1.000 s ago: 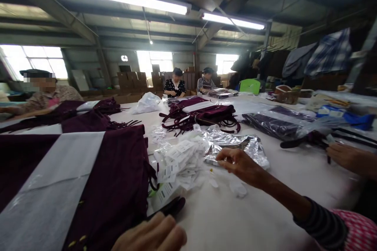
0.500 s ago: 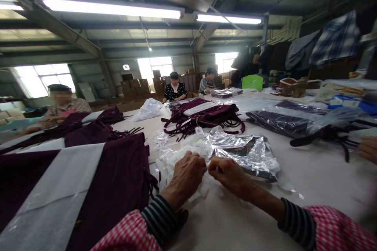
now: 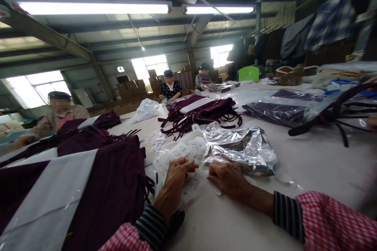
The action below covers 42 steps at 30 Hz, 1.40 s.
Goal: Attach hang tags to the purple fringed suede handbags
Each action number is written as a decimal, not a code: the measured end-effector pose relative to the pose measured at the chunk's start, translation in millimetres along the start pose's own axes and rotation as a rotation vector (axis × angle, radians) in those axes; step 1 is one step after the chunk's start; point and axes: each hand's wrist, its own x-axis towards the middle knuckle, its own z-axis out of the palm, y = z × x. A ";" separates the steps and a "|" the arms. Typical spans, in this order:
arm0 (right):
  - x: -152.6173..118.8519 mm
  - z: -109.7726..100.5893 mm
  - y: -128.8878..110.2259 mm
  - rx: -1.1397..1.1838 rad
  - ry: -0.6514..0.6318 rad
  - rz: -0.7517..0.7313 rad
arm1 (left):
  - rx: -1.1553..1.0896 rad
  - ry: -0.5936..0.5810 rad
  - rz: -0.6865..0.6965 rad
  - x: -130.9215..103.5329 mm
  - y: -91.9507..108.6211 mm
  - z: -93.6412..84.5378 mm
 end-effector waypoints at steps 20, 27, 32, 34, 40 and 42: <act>0.3 -4.2 -6.1 0.017 0.081 0.047 | 0.056 -0.259 -0.001 2.3 25.0 -9.9; 0.8 -2.8 -5.2 0.047 0.110 0.047 | 0.106 -0.319 0.087 2.0 34.6 -4.8; 0.0 -0.6 -6.0 0.019 0.067 0.054 | -0.077 -0.294 0.048 -0.3 24.6 4.9; -0.5 0.9 -6.1 0.023 0.019 0.054 | -0.125 -0.273 0.028 3.4 15.0 8.7; -1.6 6.2 -5.5 0.026 -0.019 0.014 | -0.298 -0.140 -0.030 16.7 -10.6 15.6; -1.4 6.1 -6.3 0.017 -0.016 -0.001 | -0.354 -0.106 -0.035 18.4 -14.9 16.8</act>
